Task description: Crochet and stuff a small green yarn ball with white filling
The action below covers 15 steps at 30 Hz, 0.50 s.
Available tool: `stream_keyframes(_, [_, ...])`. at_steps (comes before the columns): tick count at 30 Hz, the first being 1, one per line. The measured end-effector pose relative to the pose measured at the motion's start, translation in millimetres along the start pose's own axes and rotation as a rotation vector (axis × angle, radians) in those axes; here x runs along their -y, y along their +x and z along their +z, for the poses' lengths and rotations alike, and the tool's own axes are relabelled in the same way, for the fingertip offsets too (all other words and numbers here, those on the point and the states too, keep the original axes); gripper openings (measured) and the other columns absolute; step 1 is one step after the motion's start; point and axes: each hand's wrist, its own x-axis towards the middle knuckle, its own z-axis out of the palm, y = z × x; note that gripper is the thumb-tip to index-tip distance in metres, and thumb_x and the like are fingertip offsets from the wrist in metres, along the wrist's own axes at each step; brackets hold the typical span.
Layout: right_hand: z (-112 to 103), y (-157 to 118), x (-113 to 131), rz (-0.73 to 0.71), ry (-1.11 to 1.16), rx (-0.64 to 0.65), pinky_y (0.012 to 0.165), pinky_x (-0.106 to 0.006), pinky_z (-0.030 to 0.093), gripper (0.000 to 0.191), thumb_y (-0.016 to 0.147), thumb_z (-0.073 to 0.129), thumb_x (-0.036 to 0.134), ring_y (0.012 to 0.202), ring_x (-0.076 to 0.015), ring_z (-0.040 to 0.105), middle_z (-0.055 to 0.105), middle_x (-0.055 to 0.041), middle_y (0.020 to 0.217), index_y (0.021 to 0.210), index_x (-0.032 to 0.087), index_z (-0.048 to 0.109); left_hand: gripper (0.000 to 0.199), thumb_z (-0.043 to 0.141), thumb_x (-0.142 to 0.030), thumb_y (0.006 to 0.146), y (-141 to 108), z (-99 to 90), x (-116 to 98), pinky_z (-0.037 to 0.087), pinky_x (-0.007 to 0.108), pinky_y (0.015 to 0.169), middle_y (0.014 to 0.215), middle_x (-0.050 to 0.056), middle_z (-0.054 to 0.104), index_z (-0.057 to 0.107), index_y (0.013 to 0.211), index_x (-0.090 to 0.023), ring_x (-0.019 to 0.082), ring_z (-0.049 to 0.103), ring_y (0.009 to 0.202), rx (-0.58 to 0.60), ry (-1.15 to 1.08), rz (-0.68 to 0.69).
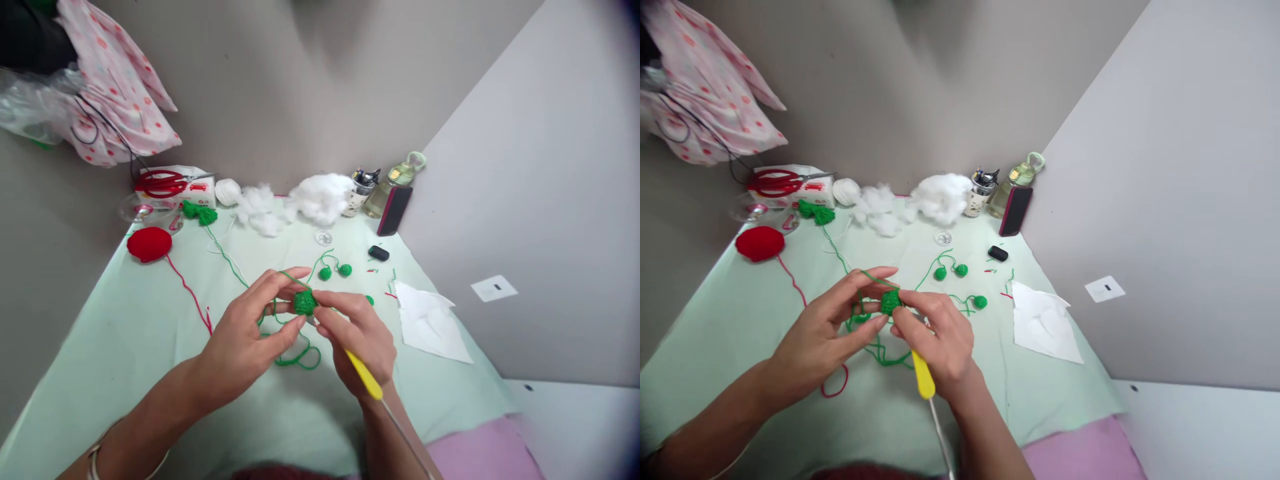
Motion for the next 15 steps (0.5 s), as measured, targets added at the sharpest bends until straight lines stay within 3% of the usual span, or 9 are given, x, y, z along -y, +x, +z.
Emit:
stream_keyframes(3, [3,-1,3,-0.051,-0.081,0.009,0.077,-0.037,0.066,0.046,0.094,0.065,0.005,0.099,-0.0238,0.076,0.079,-0.0115,0.116,0.134,0.029,0.067,0.032,0.073,-0.034,0.093,-1,5.6,1,0.061,0.030,0.086,0.108,0.003,0.068,0.068,0.124,-0.027,0.019,0.069,0.099,-0.104,-0.138,-0.108])
stream_keyframes(6, [5,-1,2,-0.081,-0.061,0.027,0.080,-0.039,0.066,0.049,0.096,0.063,0.007,0.103,-0.0245,0.075,0.078,-0.0133,0.118,0.140,0.027,0.063,0.037,0.078,-0.034,0.089,-2,9.6,4,0.059,0.028,0.084,0.100,0.001,0.067,0.068,0.123,-0.027,0.017,0.066,0.093,-0.164,-0.235,-0.170])
stream_keyframes(11, [9,-7,1,-0.090,-0.088,-0.034,0.081,-0.040,0.067,0.046,0.097,0.062,0.009,0.100,-0.0252,0.076,0.078,-0.0111,0.115,0.139,0.029,0.065,0.033,0.080,-0.025,0.085,-5,15.5,7,0.054,0.028,0.093,0.105,0.000,0.064,0.068,0.116,-0.026,0.016,0.063,0.096,-0.271,-0.261,-0.127])
stream_keyframes(15, [13,-13,6,-0.062,-0.193,-0.103,0.077,-0.038,0.067,0.052,0.094,0.065,0.007,0.092,-0.0246,0.076,0.079,-0.0060,0.108,0.137,0.036,0.067,0.040,0.082,-0.030,0.086,-7,19.8,6,0.055,0.027,0.089,0.103,0.000,0.062,0.068,0.123,-0.027,0.016,0.062,0.096,-0.199,-0.440,-0.203])
